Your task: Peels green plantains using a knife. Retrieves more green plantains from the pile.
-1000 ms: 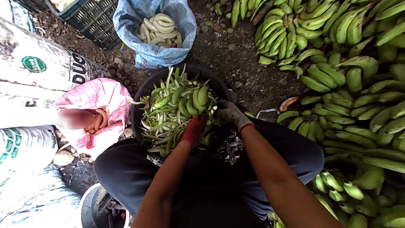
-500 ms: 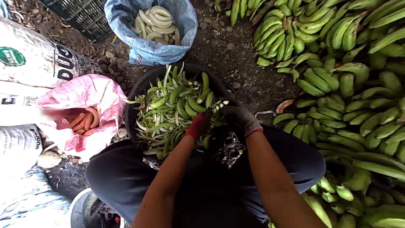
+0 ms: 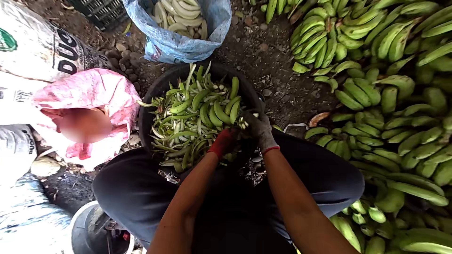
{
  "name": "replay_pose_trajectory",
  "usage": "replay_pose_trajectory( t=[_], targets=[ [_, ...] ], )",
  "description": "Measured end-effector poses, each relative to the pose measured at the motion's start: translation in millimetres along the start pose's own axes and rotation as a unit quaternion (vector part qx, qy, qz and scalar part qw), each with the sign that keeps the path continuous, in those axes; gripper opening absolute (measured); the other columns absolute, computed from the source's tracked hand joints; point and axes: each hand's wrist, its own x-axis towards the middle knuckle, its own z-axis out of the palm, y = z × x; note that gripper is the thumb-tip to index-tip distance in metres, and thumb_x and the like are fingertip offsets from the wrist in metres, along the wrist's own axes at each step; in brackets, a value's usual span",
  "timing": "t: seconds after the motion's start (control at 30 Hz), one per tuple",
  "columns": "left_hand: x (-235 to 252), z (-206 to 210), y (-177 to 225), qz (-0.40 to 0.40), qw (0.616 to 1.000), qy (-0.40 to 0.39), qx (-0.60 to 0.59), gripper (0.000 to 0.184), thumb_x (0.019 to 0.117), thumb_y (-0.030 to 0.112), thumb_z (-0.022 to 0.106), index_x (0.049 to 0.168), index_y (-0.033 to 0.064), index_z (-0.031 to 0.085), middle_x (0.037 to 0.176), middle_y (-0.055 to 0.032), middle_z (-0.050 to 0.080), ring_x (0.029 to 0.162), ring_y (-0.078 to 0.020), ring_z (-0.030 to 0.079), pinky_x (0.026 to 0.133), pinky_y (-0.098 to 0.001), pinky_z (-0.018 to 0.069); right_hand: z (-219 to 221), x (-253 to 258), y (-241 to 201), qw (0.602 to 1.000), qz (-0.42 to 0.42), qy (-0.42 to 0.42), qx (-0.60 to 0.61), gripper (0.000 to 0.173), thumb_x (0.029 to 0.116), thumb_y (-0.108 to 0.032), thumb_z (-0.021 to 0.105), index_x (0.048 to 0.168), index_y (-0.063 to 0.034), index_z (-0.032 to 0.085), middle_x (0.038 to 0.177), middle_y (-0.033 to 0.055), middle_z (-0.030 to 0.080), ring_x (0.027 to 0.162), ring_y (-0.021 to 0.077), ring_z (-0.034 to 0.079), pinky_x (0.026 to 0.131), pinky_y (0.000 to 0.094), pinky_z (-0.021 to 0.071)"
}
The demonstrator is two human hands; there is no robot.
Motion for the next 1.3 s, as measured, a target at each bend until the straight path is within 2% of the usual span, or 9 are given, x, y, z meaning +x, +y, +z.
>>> replay_pose_trajectory(
  t=[0.1,0.17,0.4,0.7,0.8,0.9,1.07,1.13,1.3],
  targets=[
    [-11,5,7,-0.032,0.985,-0.023,-0.166,0.040,0.1111,0.038,0.040,0.112,0.0027,0.059,0.072,-0.0057,0.057,0.056,-0.0140,0.056,0.052,-0.0308,0.0522,-4,5,1,0.996,0.019,0.035,0.085,0.060,0.0877,-0.065,0.067,0.132,-0.0248,0.061,0.103,0.0080,0.070,0.083,0.0216,0.066,0.070,0.0480,0.0558],
    [-17,9,7,-0.058,0.970,-0.036,-0.233,0.038,0.1110,0.036,0.041,0.106,0.0030,0.058,0.066,-0.0048,0.056,0.051,-0.0145,0.055,0.048,-0.0297,0.0518,-8,7,6,0.991,0.036,0.045,0.118,0.064,0.0867,-0.068,0.067,0.134,-0.0264,0.058,0.102,0.0062,0.069,0.079,0.0197,0.066,0.067,0.0447,0.0559],
    [1,23,-4,-0.081,0.951,-0.063,-0.292,0.050,0.1108,0.047,0.036,0.095,0.0049,0.059,0.064,-0.0038,0.056,0.052,-0.0155,0.058,0.050,-0.0313,0.0545,-7,9,9,0.989,0.037,0.057,0.131,0.063,0.0869,-0.069,0.065,0.132,-0.0246,0.060,0.100,0.0049,0.070,0.079,0.0185,0.066,0.066,0.0429,0.0565],
    [-23,40,-8,-0.042,0.940,-0.064,-0.333,0.034,0.1112,0.032,0.042,0.119,0.0055,0.062,0.083,-0.0017,0.061,0.069,-0.0088,0.059,0.063,-0.0264,0.0541,-8,7,14,0.975,0.076,0.112,0.177,0.069,0.0896,-0.070,0.059,0.139,-0.0224,0.054,0.111,0.0076,0.067,0.088,0.0209,0.065,0.071,0.0449,0.0552],
    [-21,53,-21,-0.052,0.924,-0.073,-0.371,0.032,0.1112,0.029,0.041,0.116,0.0040,0.061,0.079,-0.0024,0.061,0.065,-0.0100,0.059,0.059,-0.0270,0.0540,-10,8,18,0.965,0.082,0.136,0.210,0.055,0.1007,-0.056,0.051,0.139,-0.0170,0.052,0.119,0.0100,0.064,0.098,0.0229,0.064,0.078,0.0474,0.0549],
    [-20,58,-13,-0.089,0.896,-0.083,-0.427,0.038,0.1108,0.039,0.041,0.105,0.0070,0.061,0.071,-0.0027,0.057,0.058,-0.0128,0.057,0.053,-0.0283,0.0527,-7,5,22,0.955,0.079,0.134,0.251,0.052,0.1008,-0.058,0.049,0.135,-0.0190,0.056,0.111,0.0060,0.067,0.092,0.0191,0.065,0.074,0.0442,0.0564],
    [-29,75,-19,-0.102,0.881,-0.110,-0.448,0.049,0.1116,0.045,0.032,0.100,0.0065,0.059,0.065,-0.0048,0.056,0.055,-0.0175,0.058,0.051,-0.0340,0.0541,-15,9,28,0.904,0.037,0.168,0.391,0.046,0.1087,-0.044,0.038,0.138,-0.0111,0.050,0.120,0.0078,0.062,0.105,0.0185,0.062,0.087,0.0436,0.0552],
    [-30,76,-19,-0.094,0.897,-0.083,-0.423,0.043,0.1119,0.040,0.035,0.104,0.0055,0.059,0.066,-0.0042,0.057,0.055,-0.0161,0.058,0.051,-0.0323,0.0542,-14,10,27,0.888,0.032,0.170,0.426,0.045,0.1065,-0.050,0.039,0.130,-0.0137,0.054,0.109,0.0050,0.064,0.096,0.0166,0.064,0.080,0.0422,0.0570],
    [-27,79,-19,-0.093,0.895,-0.085,-0.427,0.043,0.1120,0.040,0.034,0.103,0.0049,0.058,0.065,-0.0048,0.057,0.054,-0.0165,0.059,0.049,-0.0318,0.0536,-22,4,37,0.930,0.050,0.207,0.300,0.039,0.1107,-0.025,0.037,0.141,-0.0035,0.048,0.127,0.0146,0.059,0.111,0.0202,0.060,0.094,0.0423,0.0528]
  ],
)
